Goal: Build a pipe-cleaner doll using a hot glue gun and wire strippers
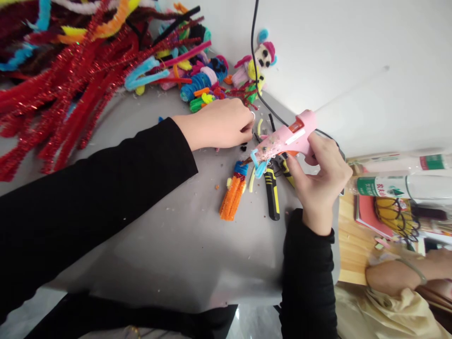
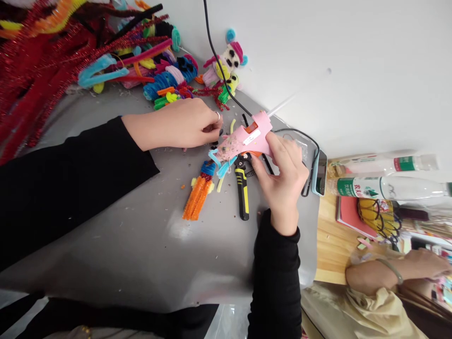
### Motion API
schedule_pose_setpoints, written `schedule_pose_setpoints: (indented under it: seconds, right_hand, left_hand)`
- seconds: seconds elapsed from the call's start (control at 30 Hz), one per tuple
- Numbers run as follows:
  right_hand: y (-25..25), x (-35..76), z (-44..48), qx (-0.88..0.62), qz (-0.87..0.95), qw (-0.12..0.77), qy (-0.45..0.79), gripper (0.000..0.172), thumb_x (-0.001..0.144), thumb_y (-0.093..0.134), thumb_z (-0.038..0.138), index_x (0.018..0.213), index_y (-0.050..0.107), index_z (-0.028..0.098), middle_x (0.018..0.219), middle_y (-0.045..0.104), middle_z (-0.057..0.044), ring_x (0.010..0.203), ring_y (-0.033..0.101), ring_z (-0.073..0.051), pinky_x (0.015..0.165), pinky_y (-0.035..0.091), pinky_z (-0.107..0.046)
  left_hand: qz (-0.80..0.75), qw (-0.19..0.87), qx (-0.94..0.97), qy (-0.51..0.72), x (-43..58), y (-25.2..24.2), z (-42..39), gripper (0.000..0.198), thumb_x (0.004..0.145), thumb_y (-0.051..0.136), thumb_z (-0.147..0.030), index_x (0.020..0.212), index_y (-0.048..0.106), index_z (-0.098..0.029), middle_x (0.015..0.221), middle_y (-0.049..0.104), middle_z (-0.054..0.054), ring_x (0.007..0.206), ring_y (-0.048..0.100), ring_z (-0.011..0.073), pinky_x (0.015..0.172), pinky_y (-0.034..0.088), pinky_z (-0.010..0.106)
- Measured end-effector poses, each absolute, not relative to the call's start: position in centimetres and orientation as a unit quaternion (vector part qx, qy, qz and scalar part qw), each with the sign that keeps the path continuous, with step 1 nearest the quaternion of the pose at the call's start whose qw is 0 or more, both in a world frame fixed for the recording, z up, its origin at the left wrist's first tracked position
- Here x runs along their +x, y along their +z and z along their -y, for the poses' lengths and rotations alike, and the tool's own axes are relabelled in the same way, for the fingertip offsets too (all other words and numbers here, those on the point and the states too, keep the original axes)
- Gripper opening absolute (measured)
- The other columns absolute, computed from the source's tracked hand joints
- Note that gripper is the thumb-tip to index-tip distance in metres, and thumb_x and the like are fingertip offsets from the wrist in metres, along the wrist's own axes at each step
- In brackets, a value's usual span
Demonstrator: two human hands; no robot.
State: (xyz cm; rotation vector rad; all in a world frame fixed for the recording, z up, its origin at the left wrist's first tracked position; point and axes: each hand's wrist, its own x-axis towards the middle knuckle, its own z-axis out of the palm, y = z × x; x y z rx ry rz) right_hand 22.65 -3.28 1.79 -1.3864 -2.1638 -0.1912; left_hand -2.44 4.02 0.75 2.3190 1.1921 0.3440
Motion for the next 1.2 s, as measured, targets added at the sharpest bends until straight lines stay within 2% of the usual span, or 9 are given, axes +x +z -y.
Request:
schedule_pose_setpoints:
  seconds: [0.23,0.57,1.0,1.2]
  right_hand:
    - [1.98,22.56,3.34,-0.514,0.806,0.288,-0.065,0.037,0.094,0.07,0.044,0.126,0.072,0.026,0.102,0.075,-0.01,0.088,0.069,-0.027,0.084,0.056,-0.046]
    - [2.14,22.41,3.48,-0.515,0.803,0.295,-0.049,0.037,0.093,0.071,0.043,0.125,0.072,0.025,0.103,0.074,-0.011,0.086,0.068,-0.027,0.082,0.056,-0.047]
    - [2.06,22.39,3.41,-0.511,0.804,0.294,-0.077,0.036,0.091,0.071,0.043,0.122,0.073,0.025,0.096,0.075,-0.009,0.077,0.064,-0.024,0.078,0.057,-0.045]
    - [2.0,22.4,3.33,-0.513,0.804,0.291,-0.073,0.036,0.092,0.07,0.042,0.124,0.073,0.026,0.098,0.075,-0.008,0.076,0.063,-0.024,0.078,0.056,-0.044]
  left_hand:
    - [-0.43,0.27,0.851,0.135,-2.59,0.76,-4.08,0.017,0.086,0.056,-0.025,0.081,0.073,-0.021,0.059,0.059,0.006,0.07,0.062,0.025,0.066,0.038,0.034]
    - [-0.424,0.267,0.854,0.143,-2.71,0.52,-4.18,0.02,0.086,0.056,-0.027,0.08,0.073,-0.021,0.06,0.061,0.006,0.071,0.063,0.0255,0.065,0.039,0.034]
    - [-0.43,0.258,0.856,0.13,-2.61,0.9,-4.03,0.021,0.088,0.053,-0.025,0.08,0.071,-0.019,0.057,0.057,0.004,0.061,0.055,0.0217,0.058,0.031,0.034]
    - [-0.424,0.278,0.85,0.144,-2.68,0.49,-4.18,0.02,0.085,0.055,-0.027,0.083,0.075,-0.022,0.057,0.06,0.005,0.07,0.063,0.0257,0.066,0.038,0.035]
